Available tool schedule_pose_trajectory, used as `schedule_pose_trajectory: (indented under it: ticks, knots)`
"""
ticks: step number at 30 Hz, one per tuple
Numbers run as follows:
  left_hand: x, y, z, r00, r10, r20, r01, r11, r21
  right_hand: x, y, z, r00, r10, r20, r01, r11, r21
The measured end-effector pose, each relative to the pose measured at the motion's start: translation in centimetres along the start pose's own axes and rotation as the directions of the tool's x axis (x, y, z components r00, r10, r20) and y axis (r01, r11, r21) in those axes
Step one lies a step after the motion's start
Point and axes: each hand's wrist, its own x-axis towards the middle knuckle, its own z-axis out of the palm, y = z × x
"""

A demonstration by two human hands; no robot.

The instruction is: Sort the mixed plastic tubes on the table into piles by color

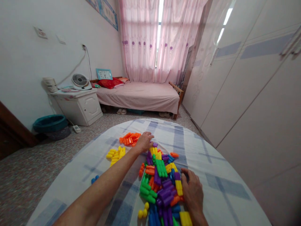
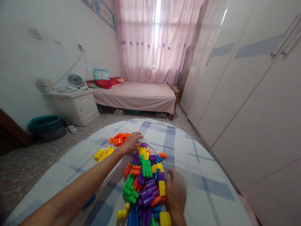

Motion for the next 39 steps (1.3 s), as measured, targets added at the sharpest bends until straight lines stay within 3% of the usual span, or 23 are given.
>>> schedule_pose_trajectory:
  ticks: [3, 7, 13, 18, 23, 26, 29, 34, 39]
  knots:
    - [0.2, 1.3, 1.6, 0.995, 0.029, 0.096, -0.023, 0.998, -0.066, 0.0, -0.2, -0.1, 1.0, -0.008, -0.007, 0.008, 1.0, 0.007]
    - [-0.2, 2.1, 3.2, 0.988, -0.027, 0.155, 0.048, 0.99, -0.134, 0.0, -0.2, 0.0, 1.0, -0.02, -0.016, 0.02, 1.0, -0.002]
    - [-1.0, 3.2, 3.5, 0.98, -0.053, 0.191, 0.109, 0.949, -0.296, 0.0, -0.4, 0.1, 1.0, -0.015, -0.018, 0.015, 1.0, 0.005]
    - [-1.9, 4.6, 2.9, 0.974, 0.049, 0.221, 0.057, 0.891, -0.45, -0.2, -0.8, -0.3, 1.0, -0.022, -0.014, 0.022, 0.999, 0.031]
    - [-3.4, 6.4, 1.8, 0.966, 0.181, 0.185, -0.018, 0.76, -0.65, -0.1, -0.8, -0.4, 1.0, -0.018, -0.004, 0.018, 0.999, 0.042]
    - [-4.0, 7.6, 1.2, 0.931, 0.321, 0.173, -0.107, 0.694, -0.712, 0.0, -0.5, -0.2, 1.0, -0.008, -0.011, 0.009, 1.0, 0.026]
    - [-3.5, 8.4, 1.2, 0.912, 0.367, 0.18, -0.15, 0.711, -0.687, 0.1, -0.4, -0.1, 1.0, -0.023, -0.006, 0.023, 1.0, 0.013]
    - [-0.3, 8.6, 2.5, 0.981, 0.098, 0.165, -0.03, 0.928, -0.372, 0.0, -0.4, -0.1, 1.0, -0.02, -0.011, 0.02, 1.0, 0.019]
    - [1.9, 8.9, 3.8, 0.95, 0.099, 0.295, -0.027, 0.971, -0.237, -0.1, -0.3, 0.1, 0.999, -0.033, -0.026, 0.034, 0.999, 0.026]
